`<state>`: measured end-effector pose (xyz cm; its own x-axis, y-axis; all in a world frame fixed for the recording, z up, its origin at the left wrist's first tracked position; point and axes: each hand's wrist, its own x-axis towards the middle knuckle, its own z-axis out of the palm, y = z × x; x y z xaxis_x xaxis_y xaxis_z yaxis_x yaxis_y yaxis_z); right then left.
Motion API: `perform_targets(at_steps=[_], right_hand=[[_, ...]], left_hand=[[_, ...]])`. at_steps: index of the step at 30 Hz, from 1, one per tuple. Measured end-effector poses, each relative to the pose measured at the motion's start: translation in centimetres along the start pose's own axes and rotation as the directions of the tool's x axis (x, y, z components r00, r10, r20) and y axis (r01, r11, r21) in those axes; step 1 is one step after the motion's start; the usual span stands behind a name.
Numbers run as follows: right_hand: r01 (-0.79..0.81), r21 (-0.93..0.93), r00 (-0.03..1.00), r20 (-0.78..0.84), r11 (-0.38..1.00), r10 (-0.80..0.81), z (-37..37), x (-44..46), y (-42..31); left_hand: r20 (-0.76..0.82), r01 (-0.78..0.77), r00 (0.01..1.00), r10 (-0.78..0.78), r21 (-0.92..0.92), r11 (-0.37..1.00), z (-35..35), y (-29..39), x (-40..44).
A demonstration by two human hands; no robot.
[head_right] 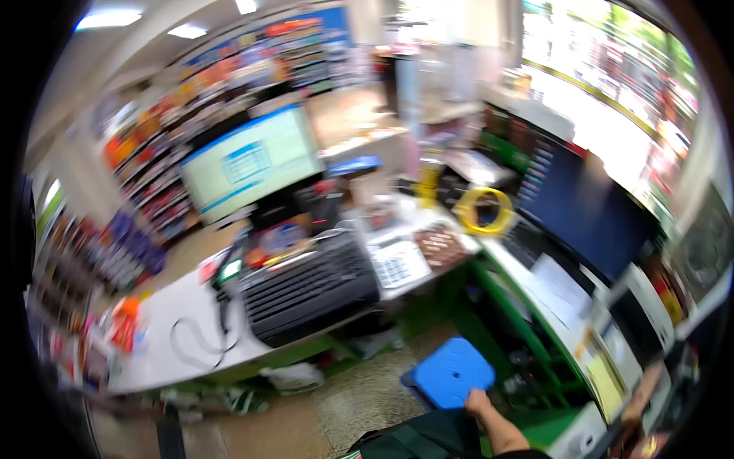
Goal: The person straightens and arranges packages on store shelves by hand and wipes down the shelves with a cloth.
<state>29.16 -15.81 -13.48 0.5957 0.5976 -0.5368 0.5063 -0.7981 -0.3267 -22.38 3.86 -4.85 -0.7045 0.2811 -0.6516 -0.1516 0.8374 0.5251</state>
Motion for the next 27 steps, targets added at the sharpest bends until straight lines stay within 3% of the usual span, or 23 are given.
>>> perform_targets(at_steps=[1, 2, 3, 5, 7, 9, 11, 12, 13, 15, 17, 20, 25, 27], right_hand=[[0.005, 0.042, 0.990, 0.138, 0.999, -0.011, 0.9, -1.2, -3.6], [0.184, -0.049, 0.979, 0.094, 0.982, -0.179, 3.1, -1.2, -6.8], [0.159, -0.101, 0.956, 0.262, 0.982, -0.128, 3.1, -2.0, -12.2], [0.322, -0.028, 0.898, 0.327, 0.946, -0.296, 9.2, -1.1, -16.9], [0.527, -0.155, 0.765, 0.514, 0.835, -0.388, 12.4, -0.4, -25.8], [0.773, -0.121, 0.553, 0.610, 0.623, -0.568, 15.6, -1.6, -34.6], [0.855, -0.032, 0.427, 0.609, 0.518, -0.668, 17.0, -4.2, -41.6], [0.902, -0.036, 0.353, 0.635, 0.430, -0.687, 17.6, -4.5, -44.8], [0.943, -0.040, 0.273, 0.660, 0.330, -0.700, 18.2, -4.6, -48.0], [0.968, -0.030, 0.195, 0.712, 0.248, -0.675, 20.3, -5.6, -53.7], [0.965, -0.017, 0.166, 0.812, 0.261, -0.559, 23.0, -6.2, -60.0], [0.980, 0.041, 0.071, 0.845, 0.196, -0.531, 27.5, -10.7, -68.1], [0.962, 0.022, 0.097, 0.903, 0.271, -0.420, 31.5, -17.2, -78.7], [0.987, 0.158, -0.142, 0.926, 0.016, -0.349, 36.0, -19.2, -83.9]], left_hand=[[-0.009, 0.028, 1.000, -0.028, -0.062, 0.998, -2.1, -0.2, 1.9], [-0.023, 0.063, 0.998, -0.067, -0.137, 0.989, -4.0, -0.7, 3.8], [-0.030, 0.099, 0.994, -0.108, -0.214, 0.972, -6.0, -1.3, 5.9], [-0.063, 0.153, 0.981, -0.186, -0.349, 0.925, -10.3, -2.9, 8.6], [-0.087, 0.188, 0.963, -0.256, -0.468, 0.863, -13.2, -3.6, 11.2], [-0.114, 0.175, 0.953, -0.281, -0.551, 0.816, -17.7, -3.6, 13.7], [-0.114, 0.161, 0.950, -0.290, -0.617, 0.771, -20.7, -4.2, 15.9], [-0.058, 0.189, 0.937, -0.343, -0.744, 0.640, -21.0, -5.2, 16.5], [0.009, 0.207, 0.924, -0.381, -0.852, 0.482, -21.0, -6.3, 16.9], [-0.024, 0.193, 0.900, -0.435, -0.873, 0.447, -23.2, -7.7, 17.0], [-0.064, 0.195, 0.856, -0.512, -0.879, 0.435, -24.7, -7.8, 17.2], [-0.092, 0.208, 0.788, -0.608, -0.891, 0.404, -26.5, -6.5, 18.3], [-0.120, 0.225, 0.717, -0.686, -0.892, 0.392, -28.3, -3.5, 22.6], [-0.129, 0.229, 0.689, -0.714, -0.895, 0.383, -30.4, -1.8, 25.0]])
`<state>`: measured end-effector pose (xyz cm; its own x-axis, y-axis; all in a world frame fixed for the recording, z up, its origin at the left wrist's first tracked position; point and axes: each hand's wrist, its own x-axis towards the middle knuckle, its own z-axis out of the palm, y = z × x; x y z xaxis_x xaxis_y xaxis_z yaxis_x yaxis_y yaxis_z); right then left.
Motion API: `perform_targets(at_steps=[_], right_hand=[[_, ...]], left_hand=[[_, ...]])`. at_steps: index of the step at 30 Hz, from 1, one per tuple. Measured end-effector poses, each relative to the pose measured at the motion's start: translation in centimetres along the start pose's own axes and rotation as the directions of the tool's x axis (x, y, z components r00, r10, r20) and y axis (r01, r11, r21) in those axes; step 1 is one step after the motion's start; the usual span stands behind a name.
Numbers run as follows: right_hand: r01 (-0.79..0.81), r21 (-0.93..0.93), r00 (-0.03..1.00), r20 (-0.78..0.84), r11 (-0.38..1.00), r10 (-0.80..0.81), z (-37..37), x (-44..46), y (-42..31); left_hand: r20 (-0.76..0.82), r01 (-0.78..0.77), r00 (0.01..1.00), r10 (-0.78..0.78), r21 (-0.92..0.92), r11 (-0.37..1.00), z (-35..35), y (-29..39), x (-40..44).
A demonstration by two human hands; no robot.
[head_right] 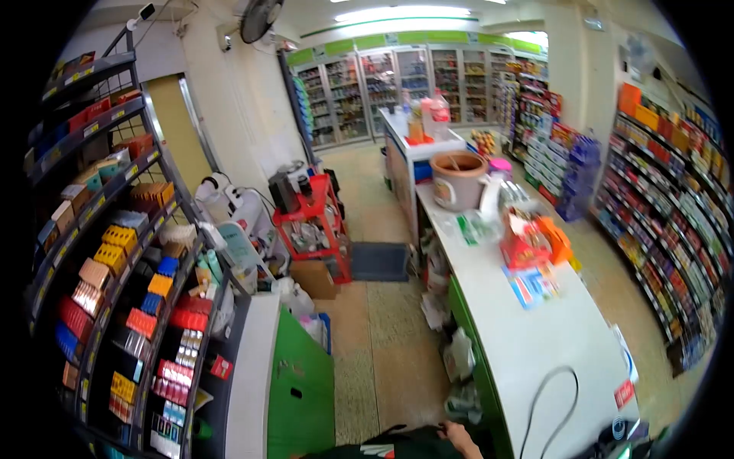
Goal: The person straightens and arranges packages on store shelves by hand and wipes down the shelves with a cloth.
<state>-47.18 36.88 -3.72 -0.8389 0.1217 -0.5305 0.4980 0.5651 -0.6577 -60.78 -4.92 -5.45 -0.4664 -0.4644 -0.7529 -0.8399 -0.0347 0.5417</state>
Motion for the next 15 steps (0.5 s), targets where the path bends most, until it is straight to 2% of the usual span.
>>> perform_targets(at_steps=[1, 2, 3, 4, 5, 7, 8, 11, 15], right_hand=[[0.014, -0.077, 0.998, 0.056, 0.997, -0.009, -0.1, 4.6, 2.2], [0.088, -0.135, 0.995, 0.054, 0.987, -0.082, -3.6, 7.4, -2.6], [0.180, -0.256, 0.983, 0.076, 0.950, -0.166, -2.8, 10.0, 0.0], [0.289, -0.365, 0.957, 0.102, 0.885, -0.271, -4.5, 13.5, -1.0], [0.308, -0.381, 0.951, 0.121, 0.871, -0.284, -5.8, 16.6, -2.3], [0.455, -0.453, 0.889, 0.182, 0.767, -0.419, -7.3, 22.5, -5.5], [0.473, -0.456, 0.880, 0.200, 0.754, -0.431, -9.2, 24.7, -9.0], [0.446, -0.607, 0.890, 0.381, 0.657, -0.252, -15.4, 28.7, -21.8], [0.384, -0.467, 0.914, 0.315, 0.797, -0.256, -17.0, 36.6, -28.4]], left_hand=[[-0.018, -0.004, 1.000, 0.004, 0.000, 1.000, 1.6, 1.5, 1.1], [-0.027, 0.006, 1.000, -0.006, -0.012, 1.000, 2.0, 4.1, 0.3], [-0.046, 0.012, 0.999, -0.013, -0.008, 1.000, 3.6, 4.5, 2.0], [-0.060, 0.020, 0.998, -0.020, -0.005, 1.000, 4.7, 6.6, 2.6], [-0.073, 0.027, 0.997, -0.027, -0.001, 1.000, 5.6, 8.2, 3.2], [-0.099, 0.035, 0.995, -0.033, 0.020, 0.999, 7.3, 11.8, 4.6], [-0.109, 0.041, 0.993, -0.037, 0.031, 0.999, 7.8, 13.7, 4.8], [-0.122, 0.048, 0.992, -0.036, 0.097, 0.994, 9.7, 18.6, 7.1], [-0.097, 0.016, 0.995, 0.013, 0.284, 0.959, 12.8, 26.7, 11.9]])
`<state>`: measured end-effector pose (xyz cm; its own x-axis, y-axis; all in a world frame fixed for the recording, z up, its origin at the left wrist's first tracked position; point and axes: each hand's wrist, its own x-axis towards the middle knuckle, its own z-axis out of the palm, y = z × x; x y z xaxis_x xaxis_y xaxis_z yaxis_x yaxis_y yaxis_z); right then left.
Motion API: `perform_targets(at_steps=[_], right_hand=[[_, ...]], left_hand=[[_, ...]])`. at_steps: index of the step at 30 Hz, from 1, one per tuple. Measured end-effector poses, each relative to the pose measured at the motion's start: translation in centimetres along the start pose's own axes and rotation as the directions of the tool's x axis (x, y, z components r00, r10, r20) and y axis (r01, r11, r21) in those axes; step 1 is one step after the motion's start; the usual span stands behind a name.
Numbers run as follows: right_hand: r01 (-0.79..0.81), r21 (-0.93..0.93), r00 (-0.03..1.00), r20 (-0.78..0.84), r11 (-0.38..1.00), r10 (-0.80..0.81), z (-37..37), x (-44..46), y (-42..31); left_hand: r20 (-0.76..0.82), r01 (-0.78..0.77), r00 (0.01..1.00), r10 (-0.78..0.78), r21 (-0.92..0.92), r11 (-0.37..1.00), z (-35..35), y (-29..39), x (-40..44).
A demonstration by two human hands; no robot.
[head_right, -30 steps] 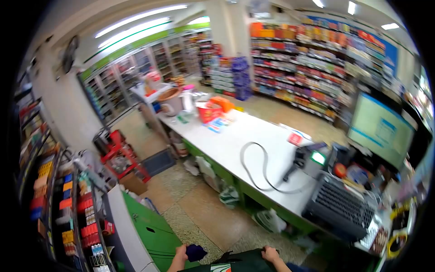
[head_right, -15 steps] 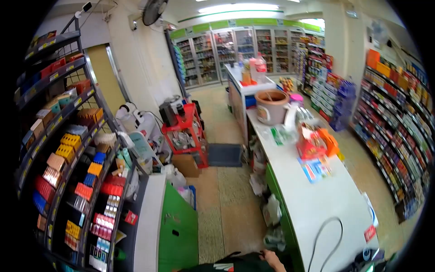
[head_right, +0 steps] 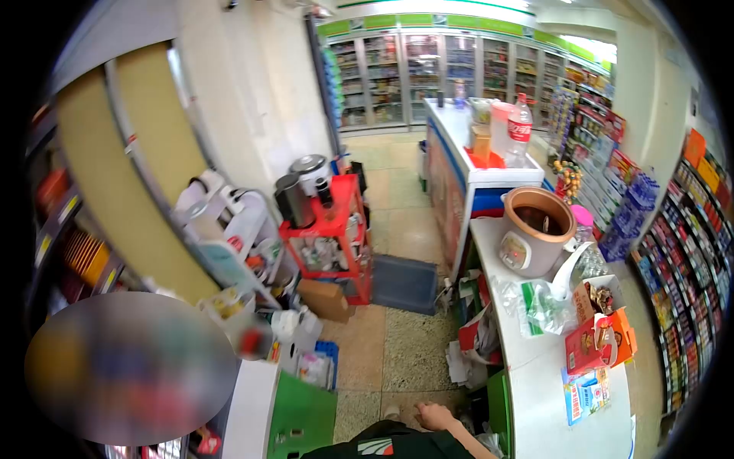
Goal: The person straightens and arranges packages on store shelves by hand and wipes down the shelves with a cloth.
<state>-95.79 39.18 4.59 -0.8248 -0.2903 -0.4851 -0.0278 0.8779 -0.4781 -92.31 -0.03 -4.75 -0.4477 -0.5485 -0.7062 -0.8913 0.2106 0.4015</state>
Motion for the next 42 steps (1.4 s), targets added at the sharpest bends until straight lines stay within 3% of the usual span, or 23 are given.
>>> perform_targets(at_steps=[3, 5, 6, 7, 9, 12, 14, 16, 17, 19, 21, 23, 26, 27, 29, 31, 32, 34, 36, 38, 39, 41, 42], right_hand=[[0.002, 0.110, 0.999, 0.034, 0.994, -0.006, -1.5, 5.9, 2.6], [0.026, 0.232, 0.982, 0.178, 0.972, -0.068, -5.1, 9.4, 3.9], [-0.035, 0.224, 0.974, 0.224, 0.974, -0.016, -7.0, 10.7, 4.8], [-0.039, 0.233, 0.976, 0.216, 0.972, -0.013, -8.4, 11.7, 5.6], [-0.132, 0.183, 0.991, 0.003, 0.974, 0.134, -11.3, 14.1, 7.3], [-0.177, 0.221, 0.977, -0.079, 0.959, 0.199, -14.1, 20.0, 12.2], [-0.149, 0.275, 0.982, -0.070, 0.950, 0.174, -17.8, 24.3, 14.1], [-0.128, 0.339, 0.987, -0.046, 0.932, 0.152, -22.6, 29.2, 14.9], [-0.111, 0.327, 0.989, -0.055, 0.938, 0.136, -25.9, 32.2, 15.3], [0.073, 0.273, 0.989, -0.142, 0.959, -0.035, -31.7, 37.7, 14.6], [0.262, 0.364, 0.947, -0.276, 0.894, -0.165, -39.4, 42.3, 12.1], [0.294, 0.631, 0.955, -0.224, 0.718, -0.194, -45.1, 47.0, 10.2], [0.337, 0.772, 0.933, -0.198, 0.539, -0.300, -51.5, 54.1, 8.4], [0.380, 0.782, 0.907, -0.211, 0.494, -0.364, -53.8, 56.5, 8.1], [0.371, 0.741, 0.922, -0.220, 0.560, -0.320, -57.0, 61.2, 8.7], [0.379, 0.722, 0.925, -0.299, 0.578, -0.233, -59.6, 66.4, 9.9], [0.434, 0.736, 0.897, -0.404, 0.519, -0.177, -60.9, 69.1, 10.4], [0.374, 0.820, 0.919, -0.390, 0.433, -0.053, -64.8, 74.1, 11.8], [0.326, 0.840, 0.931, -0.365, 0.434, 0.006, -69.8, 77.6, 13.8], [0.469, 0.790, 0.854, -0.519, 0.393, 0.024, -75.0, 81.2, 15.4], [0.471, 0.787, 0.857, -0.515, 0.399, 0.004, -77.5, 82.9, 15.9], [0.529, 0.711, 0.761, -0.639, 0.463, 0.112, -81.5, 86.6, 17.5], [0.541, 0.719, 0.737, -0.655, 0.436, 0.166, -82.7, 89.2, 18.4]], left_hand=[[0.031, -0.066, 0.998, 0.062, 0.136, 0.988, 1.1, 8.2, 3.1], [0.056, -0.139, 0.990, 0.130, 0.213, 0.967, 2.2, 14.2, 5.0], [0.074, -0.187, 0.982, 0.174, 0.251, 0.950, 3.1, 17.0, 6.2], [0.093, -0.241, 0.970, 0.224, 0.287, 0.927, 4.1, 20.0, 7.4], [0.146, -0.384, 0.923, 0.355, 0.326, 0.864, 7.0, 26.4, 9.7], [0.209, -0.553, 0.833, 0.512, 0.271, 0.788, 12.0, 38.0, 12.4], [0.239, -0.498, 0.853, 0.463, 0.112, 0.860, 15.8, 46.8, 13.2], [0.370, -0.347, 0.834, 0.410, -0.226, 0.910, 16.5, 55.8, 7.5], [0.356, -0.352, 0.835, 0.420, -0.241, 0.904, 18.4, 58.7, 7.4], [0.459, -0.223, 0.727, 0.510, -0.544, 0.809, 20.3, 64.2, 7.7], [0.477, -0.168, 0.726, 0.496, -0.576, 0.800, 20.8, 70.8, 7.1], [0.512, -0.084, 0.719, 0.470, -0.607, 0.790, 22.7, 76.0, 7.7], [0.565, 0.133, 0.651, 0.507, -0.743, 0.656, 23.1, 83.6, 9.9], [0.561, 0.135, 0.649, 0.514, -0.750, 0.647, 23.4, 86.4, 10.5], [0.584, 0.293, 0.683, 0.439, -0.770, 0.567, 25.0, 91.0, 12.9], [0.577, 0.279, 0.632, 0.517, -0.792, 0.542, 26.4, 96.1, 15.2], [0.613, 0.268, 0.597, 0.517, -0.760, 0.591, 27.2, 99.0, 15.9], [0.661, 0.255, 0.547, 0.514, -0.716, 0.650, 28.2, 105.7, 17.3], [0.727, 0.302, 0.385, 0.569, -0.682, 0.667, 30.5, 112.1, 17.8], [0.740, 0.311, 0.358, 0.569, -0.670, 0.675, 33.1, 118.5, 18.1], [0.747, 0.285, 0.346, 0.567, -0.660, 0.696, 33.7, 121.9, 18.6], [0.782, 0.246, 0.316, 0.537, -0.615, 0.750, 37.7, 126.3, 22.8], [0.751, 0.192, 0.347, 0.562, -0.644, 0.741, 37.9, 129.3, 22.1]])
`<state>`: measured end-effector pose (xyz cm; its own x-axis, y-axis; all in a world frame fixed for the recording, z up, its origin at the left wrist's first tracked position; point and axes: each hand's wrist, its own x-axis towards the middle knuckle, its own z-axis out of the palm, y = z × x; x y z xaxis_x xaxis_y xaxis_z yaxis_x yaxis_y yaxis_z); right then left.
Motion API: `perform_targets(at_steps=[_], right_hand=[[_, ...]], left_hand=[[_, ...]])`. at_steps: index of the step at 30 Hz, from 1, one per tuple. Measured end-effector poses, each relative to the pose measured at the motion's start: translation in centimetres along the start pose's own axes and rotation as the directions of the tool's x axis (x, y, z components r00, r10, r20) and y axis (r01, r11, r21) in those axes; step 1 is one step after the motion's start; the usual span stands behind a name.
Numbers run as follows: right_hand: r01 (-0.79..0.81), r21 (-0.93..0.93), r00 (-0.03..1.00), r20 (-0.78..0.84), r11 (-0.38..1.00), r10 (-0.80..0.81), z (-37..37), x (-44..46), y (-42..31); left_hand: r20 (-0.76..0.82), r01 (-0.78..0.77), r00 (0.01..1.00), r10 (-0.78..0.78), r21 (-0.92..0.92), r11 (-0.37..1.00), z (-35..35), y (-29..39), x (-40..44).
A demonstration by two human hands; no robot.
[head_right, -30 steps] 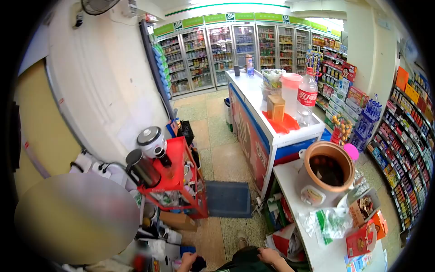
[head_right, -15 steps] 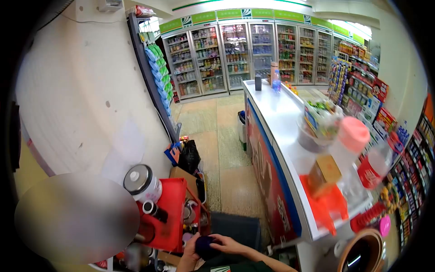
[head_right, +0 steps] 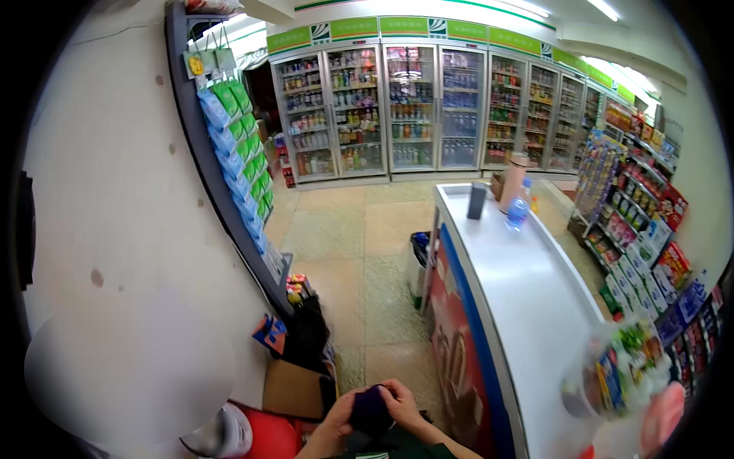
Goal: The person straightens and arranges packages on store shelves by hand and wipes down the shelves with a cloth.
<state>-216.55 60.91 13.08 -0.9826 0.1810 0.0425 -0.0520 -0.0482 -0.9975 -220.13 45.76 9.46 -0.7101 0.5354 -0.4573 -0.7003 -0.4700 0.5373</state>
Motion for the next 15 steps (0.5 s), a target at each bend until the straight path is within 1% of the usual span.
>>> perform_targets(at_steps=[1, 2, 3, 4, 5, 6, 7, 8, 9, 10, 11, 13, 14, 15], right_hand=[[0.006, 0.018, 1.000, 0.006, 1.000, -0.006, 0.0, 2.6, 0.7], [-0.057, 0.099, 0.998, -0.021, 0.993, 0.059, 0.0, 5.0, 1.3], [-0.119, 0.178, 0.991, -0.045, 0.977, 0.128, -0.2, 7.8, 2.0], [-0.111, 0.138, 0.992, -0.049, 0.984, 0.119, -0.3, 10.7, 2.2], [-0.122, 0.143, 0.990, -0.047, 0.982, 0.129, -0.3, 13.5, 2.6], [-0.110, 0.084, 0.994, 0.010, 0.990, 0.109, -0.4, 16.8, 3.0], [-0.092, 0.026, 0.993, 0.075, 0.995, 0.090, -0.4, 20.3, 2.5], [-0.101, 0.030, 0.991, 0.093, 0.994, 0.098, -0.4, 23.4, 2.0], [-0.040, -0.062, 0.989, 0.143, 0.997, 0.049, -0.4, 27.3, 1.1], [0.022, -0.136, 0.981, 0.193, 0.990, 0.005, 0.5, 30.7, -0.3], [0.025, -0.111, 0.979, 0.206, 0.994, -0.002, 1.5, 33.8, -0.4], [0.231, -0.207, 0.928, 0.340, 0.951, -0.151, 2.3, 40.1, -1.0], [0.240, -0.206, 0.921, 0.357, 0.949, -0.155, 2.8, 42.8, -1.0], [0.367, -0.224, 0.879, 0.401, 0.903, -0.258, 3.4, 45.6, -0.7]], left_hand=[[-0.021, -0.038, 0.999, 0.039, 0.046, 0.998, 1.8, 2.0, 1.2], [-0.002, 0.003, 1.000, -0.003, 0.030, 1.000, 2.1, 3.6, 3.4], [-0.005, 0.003, 1.000, -0.003, 0.038, 0.999, 1.7, 5.3, 6.2], [-0.049, -0.064, 0.996, 0.068, 0.082, 0.995, 1.6, 6.8, 8.6], [-0.097, -0.124, 0.986, 0.136, 0.123, 0.985, 1.7, 8.1, 10.5], [-0.204, -0.150, 0.962, 0.181, 0.158, 0.976, 2.1, 9.9, 12.5], [-0.221, -0.150, 0.958, 0.182, 0.155, 0.977, 2.1, 11.9, 14.2], [-0.236, -0.184, 0.947, 0.219, 0.161, 0.970, 1.6, 14.0, 16.1], [-0.241, -0.230, 0.933, 0.268, 0.173, 0.958, 1.7, 16.5, 18.5], [-0.290, -0.250, 0.910, 0.298, 0.190, 0.949, 2.5, 19.0, 19.8], [-0.305, -0.258, 0.900, 0.313, 0.209, 0.943, 1.9, 21.3, 21.5], [-0.306, -0.332, 0.853, 0.423, 0.307, 0.892, 0.9, 25.0, 25.2], [-0.302, -0.372, 0.813, 0.498, 0.389, 0.843, 0.8, 26.8, 26.7], [-0.310, -0.386, 0.804, 0.508, 0.377, 0.842, 0.6, 28.4, 28.4]])
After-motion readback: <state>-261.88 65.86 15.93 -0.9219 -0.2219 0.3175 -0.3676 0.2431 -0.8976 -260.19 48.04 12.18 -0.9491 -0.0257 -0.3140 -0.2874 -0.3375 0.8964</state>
